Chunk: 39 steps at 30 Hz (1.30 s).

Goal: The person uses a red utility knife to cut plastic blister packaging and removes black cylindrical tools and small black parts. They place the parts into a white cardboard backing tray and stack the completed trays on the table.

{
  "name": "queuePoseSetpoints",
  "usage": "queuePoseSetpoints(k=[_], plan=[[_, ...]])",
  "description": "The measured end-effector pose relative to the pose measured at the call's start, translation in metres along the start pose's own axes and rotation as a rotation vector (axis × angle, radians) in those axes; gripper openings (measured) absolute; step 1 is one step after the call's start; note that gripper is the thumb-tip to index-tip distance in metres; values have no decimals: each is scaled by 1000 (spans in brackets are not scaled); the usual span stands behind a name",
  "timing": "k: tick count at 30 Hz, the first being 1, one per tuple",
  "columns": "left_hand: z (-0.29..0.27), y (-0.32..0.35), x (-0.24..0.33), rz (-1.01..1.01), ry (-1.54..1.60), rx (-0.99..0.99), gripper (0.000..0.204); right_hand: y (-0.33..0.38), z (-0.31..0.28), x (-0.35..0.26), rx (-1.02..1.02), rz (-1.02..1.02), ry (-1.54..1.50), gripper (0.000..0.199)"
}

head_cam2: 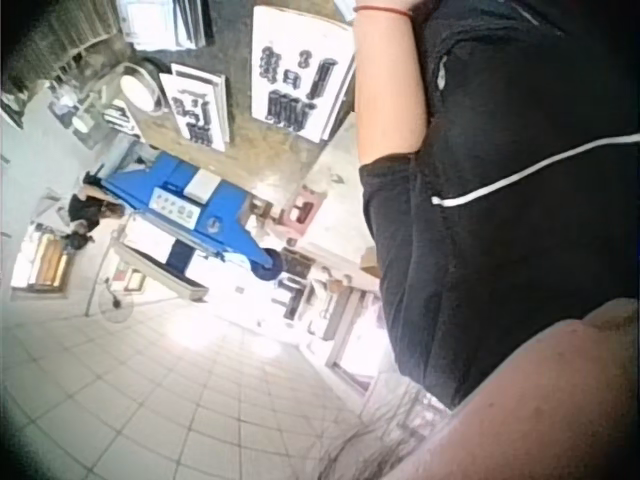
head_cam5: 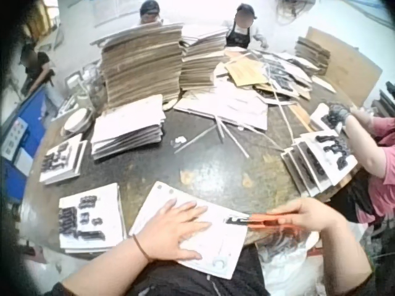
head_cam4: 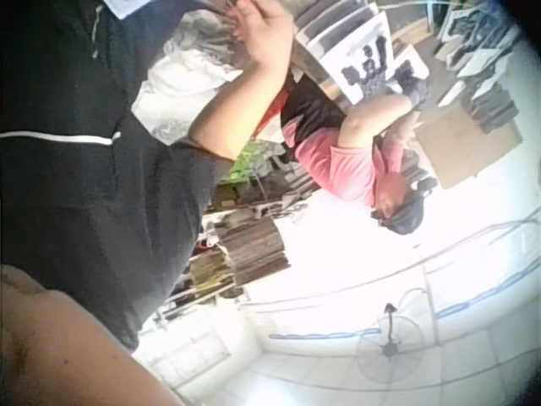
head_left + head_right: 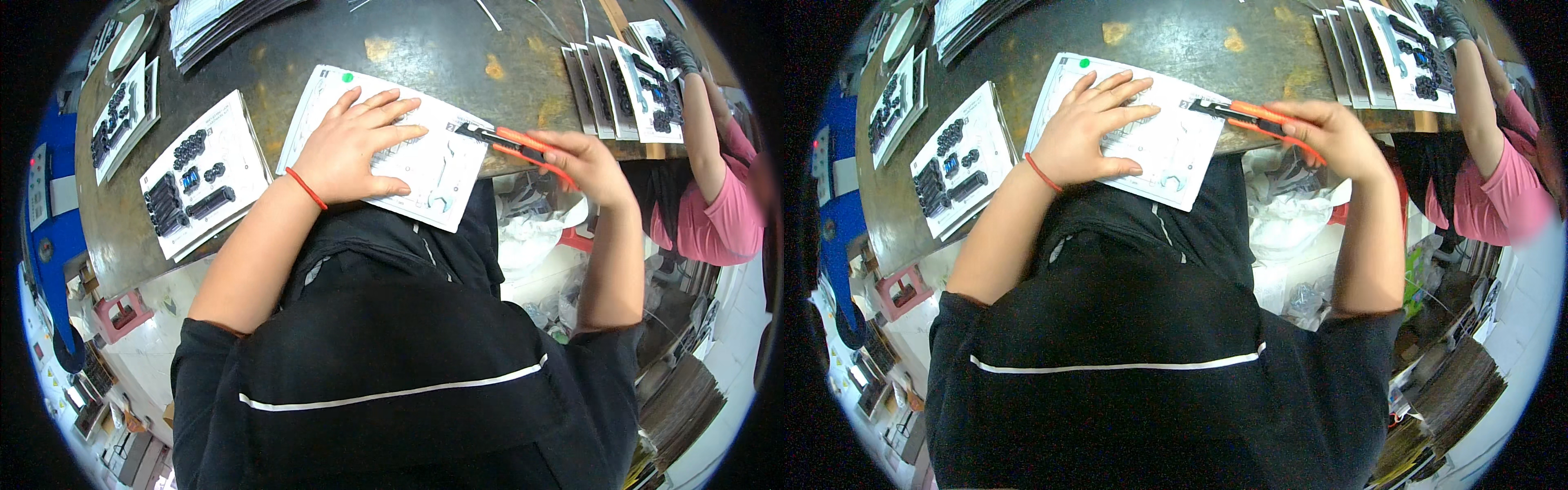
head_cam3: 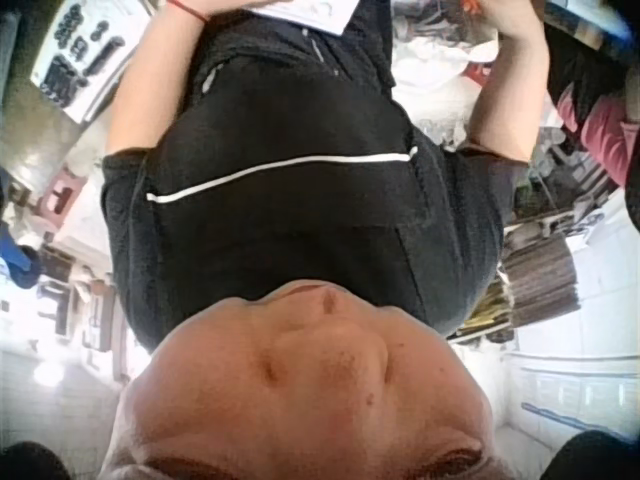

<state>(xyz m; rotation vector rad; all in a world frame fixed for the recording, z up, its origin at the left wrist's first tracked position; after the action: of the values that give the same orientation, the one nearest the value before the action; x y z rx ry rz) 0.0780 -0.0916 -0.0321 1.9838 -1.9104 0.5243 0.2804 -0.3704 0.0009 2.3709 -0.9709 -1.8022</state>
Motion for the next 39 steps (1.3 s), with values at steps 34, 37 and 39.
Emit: queuePoseSetpoints(k=[34,37,39], plan=[[6,-6,-5,39,-40,14,81,83,111,12,159,295,-830,40],[5,-5,-5,34,-35,9,81,86,112,-20,192,289,-363,42],[5,-6,-5,39,-43,0,81,88,118,-26,304,-188,220,42]])
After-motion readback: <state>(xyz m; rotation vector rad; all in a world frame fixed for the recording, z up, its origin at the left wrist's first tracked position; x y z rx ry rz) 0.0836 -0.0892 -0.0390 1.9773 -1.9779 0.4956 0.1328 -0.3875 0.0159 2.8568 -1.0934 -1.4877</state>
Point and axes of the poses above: each hand's wrist, its own y-axis away from the middle knuckle, its own z-axis out of the palm, x = y × z, the point moved 2 cm from there along -y, towards the middle knuckle, and after that the axes turned 11 degrees about -z, right-handed, at the moved point
